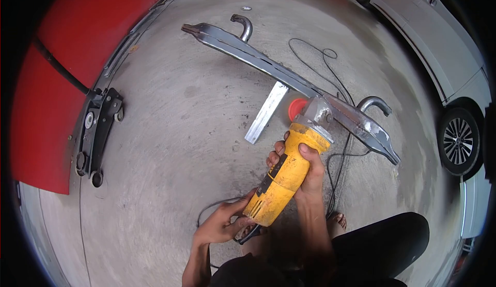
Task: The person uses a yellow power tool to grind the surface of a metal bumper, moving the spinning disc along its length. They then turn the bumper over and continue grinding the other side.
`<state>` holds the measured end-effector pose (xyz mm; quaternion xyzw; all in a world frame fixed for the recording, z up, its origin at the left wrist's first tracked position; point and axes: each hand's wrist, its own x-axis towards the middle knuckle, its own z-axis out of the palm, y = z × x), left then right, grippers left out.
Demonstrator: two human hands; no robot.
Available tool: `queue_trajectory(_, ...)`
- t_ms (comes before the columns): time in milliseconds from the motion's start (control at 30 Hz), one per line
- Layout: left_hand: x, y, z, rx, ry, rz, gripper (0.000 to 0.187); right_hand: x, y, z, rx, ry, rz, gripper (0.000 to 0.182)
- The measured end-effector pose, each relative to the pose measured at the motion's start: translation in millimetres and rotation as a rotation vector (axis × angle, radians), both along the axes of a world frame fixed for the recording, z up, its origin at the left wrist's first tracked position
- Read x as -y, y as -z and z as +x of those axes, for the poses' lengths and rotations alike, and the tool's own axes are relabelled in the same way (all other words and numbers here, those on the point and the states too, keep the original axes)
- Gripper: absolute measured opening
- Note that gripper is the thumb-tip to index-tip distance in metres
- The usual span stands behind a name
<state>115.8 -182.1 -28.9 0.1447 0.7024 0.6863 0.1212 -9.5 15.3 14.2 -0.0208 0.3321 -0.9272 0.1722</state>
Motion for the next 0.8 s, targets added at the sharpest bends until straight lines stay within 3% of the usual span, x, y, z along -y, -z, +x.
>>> queue_trajectory(133,6.7,10.3,2.8,-0.004,0.031,-0.034,0.072,-1.0,5.6,1.8,0.002,-0.016,-0.033,0.051)
queue_trajectory(233,24.1,31.5,-3.2,-0.024,0.186,0.042,0.074,-0.8,8.0,2.8,0.023,-0.065,-0.083,0.05)
queue_trajectory(300,30.1,42.6,-10.8,0.044,0.256,0.153,0.079,0.8,8.8,4.0,0.008,-0.087,-0.08,0.05)
queue_trajectory(367,24.7,47.3,-22.7,0.106,0.323,0.539,0.09,5.3,13.9,5.6,-0.031,-0.109,-0.034,0.05)
queue_trajectory(400,8.0,41.8,-20.0,0.231,0.158,0.595,0.102,8.7,18.6,7.7,-0.024,-0.129,0.003,0.05)
queue_trajectory(433,3.9,52.5,-19.7,0.236,0.172,0.596,0.102,12.9,22.1,11.4,-0.005,-0.144,0.004,0.051)
queue_trajectory(500,-3.9,77.6,-21.2,0.546,0.244,0.934,0.101,22.3,25.5,16.0,-0.022,-0.175,0.047,0.053)
queue_trajectory(533,-8.2,81.4,-16.7,0.587,0.082,0.962,0.084,24.9,27.6,16.7,-0.024,-0.161,0.046,0.053)
queue_trajectory(700,-3.3,74.8,-9.8,0.554,0.006,0.902,0.072,35.6,31.8,13.7,-0.207,-0.445,0.174,0.053)
queue_trajectory(767,0.6,68.6,-8.2,0.528,-0.047,0.871,0.067,47.6,47.3,7.4,-0.266,-0.403,0.256,0.051)
queue_trajectory(800,2.8,65.4,-7.9,0.514,-0.07,0.855,0.064,51.0,51.0,1.1,-0.338,-0.419,0.438,0.057)
